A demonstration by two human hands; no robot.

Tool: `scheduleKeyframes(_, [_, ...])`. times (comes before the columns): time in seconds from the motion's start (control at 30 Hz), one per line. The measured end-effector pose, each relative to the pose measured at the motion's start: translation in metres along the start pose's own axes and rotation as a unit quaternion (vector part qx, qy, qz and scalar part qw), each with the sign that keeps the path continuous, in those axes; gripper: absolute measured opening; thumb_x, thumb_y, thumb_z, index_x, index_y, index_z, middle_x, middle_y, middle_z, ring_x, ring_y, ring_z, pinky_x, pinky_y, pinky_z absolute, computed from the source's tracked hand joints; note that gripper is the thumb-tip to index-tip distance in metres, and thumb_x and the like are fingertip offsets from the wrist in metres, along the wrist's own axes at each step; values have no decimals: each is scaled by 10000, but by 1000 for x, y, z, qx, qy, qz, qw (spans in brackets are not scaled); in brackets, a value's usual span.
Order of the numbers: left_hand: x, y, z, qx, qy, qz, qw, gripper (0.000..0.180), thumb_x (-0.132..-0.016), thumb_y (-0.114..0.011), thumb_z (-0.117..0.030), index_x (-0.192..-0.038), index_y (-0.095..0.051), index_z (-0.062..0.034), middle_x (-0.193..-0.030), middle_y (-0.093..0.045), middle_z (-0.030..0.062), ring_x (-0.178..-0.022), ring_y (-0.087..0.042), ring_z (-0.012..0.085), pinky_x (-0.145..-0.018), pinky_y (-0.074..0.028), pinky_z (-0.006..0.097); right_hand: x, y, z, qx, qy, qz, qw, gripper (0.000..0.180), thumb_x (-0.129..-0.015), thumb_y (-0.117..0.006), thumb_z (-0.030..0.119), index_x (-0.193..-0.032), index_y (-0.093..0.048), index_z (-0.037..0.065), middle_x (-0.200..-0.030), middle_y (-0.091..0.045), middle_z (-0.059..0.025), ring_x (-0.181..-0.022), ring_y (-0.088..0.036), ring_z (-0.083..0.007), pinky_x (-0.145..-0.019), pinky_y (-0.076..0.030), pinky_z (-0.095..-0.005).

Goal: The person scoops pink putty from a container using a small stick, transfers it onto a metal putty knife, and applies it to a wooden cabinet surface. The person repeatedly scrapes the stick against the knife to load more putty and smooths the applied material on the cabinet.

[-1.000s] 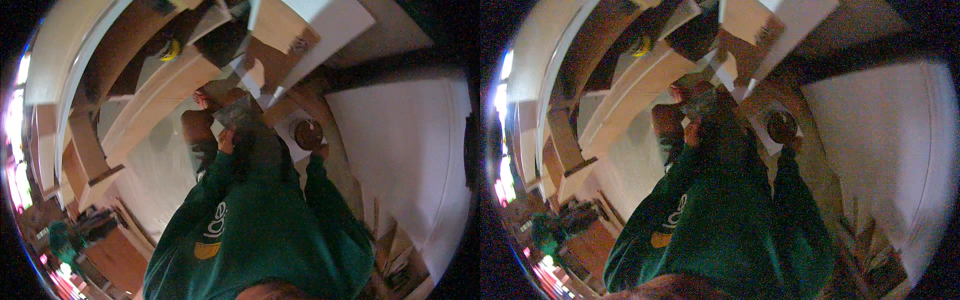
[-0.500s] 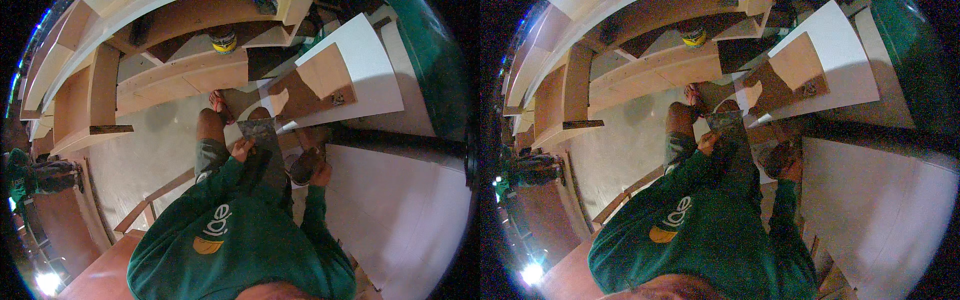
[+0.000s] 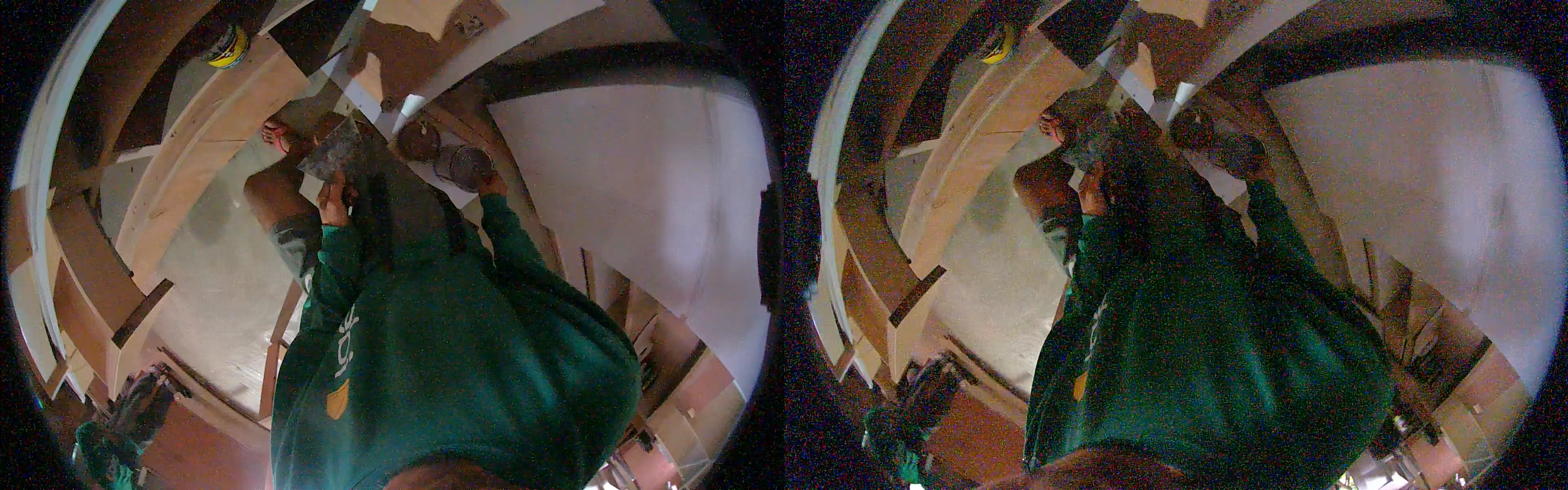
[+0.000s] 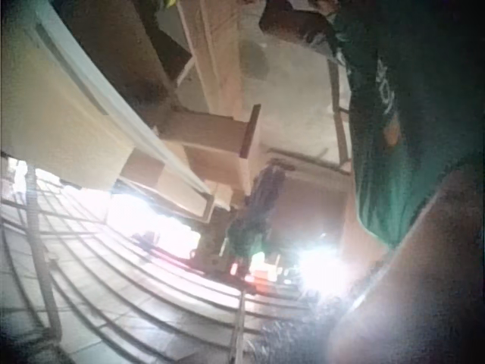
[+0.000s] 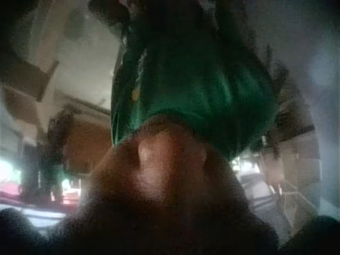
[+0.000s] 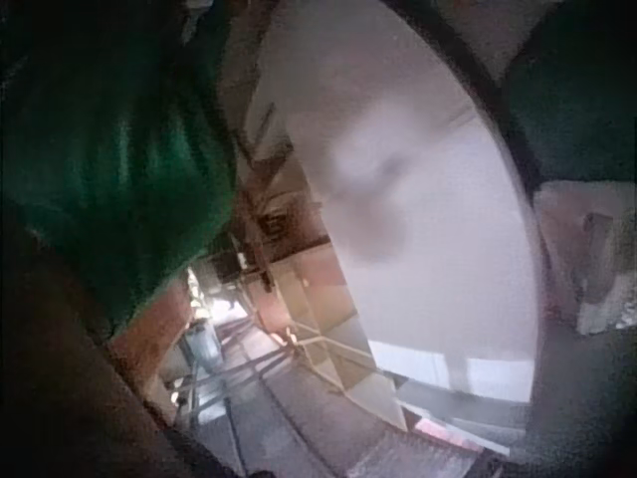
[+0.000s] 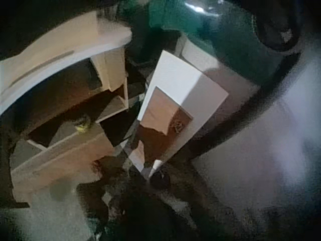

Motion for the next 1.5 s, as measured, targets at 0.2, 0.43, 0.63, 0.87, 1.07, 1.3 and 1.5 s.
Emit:
scheduleKeyframes(0.2, [38,-55,-57,-200,-183,35,962,389,-999,-655,-349,-799,-667,-16,-691,-651,52,-630,-579,189,-608,-439,353,70,60,92,-508,40,170,843,427,-910,-735,371,-1202,-690,63,-1045,-722,-94,-942,-690,-252,-859,-574,-418])
scheduleKeyframes(0.43, [39,-177,-49,-495,-194,328,781,373,-997,-634,-382,-923,-692,-20,-786,-701,212,-682,-655,404,-639,-512,490,119,213,208,-690,16,232,685,354,-1001,-683,312,-1234,-687,45,-1209,-708,-78,-1082,-658,-234,-973,-521,-367])
scheduleKeyframes(0.63, [44,-194,-40,-531,-300,326,722,374,-974,-636,-361,-1130,-682,-25,-994,-720,216,-922,-689,412,-836,-555,514,88,150,78,-471,-11,115,874,335,-982,-653,259,-1226,-670,31,-1197,-697,-142,-1065,-657,-299,-949,-528,-432])
scheduleKeyframes(0.87, [61,-151,-58,-483,-439,201,731,298,-889,-723,-177,-1159,-687,-56,-1148,-664,174,-1017,-622,405,-910,-476,525,71,-8,-16,36,116,68,990,395,-968,-579,225,-1312,-603,33,-1308,-625,-237,-1145,-619,-389,-958,-503,-535])
scheduleKeyframes(1.07, [54,-150,-58,-463,-468,188,729,249,-853,-740,-97,-1093,-692,-55,-1073,-667,141,-948,-627,360,-840,-492,489,23,-111,-47,106,46,76,990,556,-1006,-484,399,-1502,-484,149,-1545,-463,-183,-1403,-458,-371,-1147,-313,-603])
scheduleKeyframes(1.3, [48,-171,-71,-449,-472,217,727,214,-842,-747,-78,-1050,-700,-62,-1016,-677,130,-875,-634,331,-752,-521,437,3,79,99,-33,101,168,980,531,-996,-510,461,-1457,-533,199,-1512,-514,-115,-1379,-476,-346,-1161,-344,-556])
scheduleKeyframes(1.5, [49,-176,-72,-456,-449,216,738,229,-800,-759,-64,-1023,-710,-80,-999,-692,112,-841,-635,323,-708,-534,423,-27,41,96,-16,139,183,973,529,-992,-533,444,-1458,-529,194,-1503,-526,-113,-1364,-494,-354,-1150,-366,-562])
Point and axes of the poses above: each hand's wrist, its own x-axis away from the middle knuckle, its own y-axis out of the back of the hand, z = x × y, the point moved 5 cm from there along -x, towards the middle knuckle
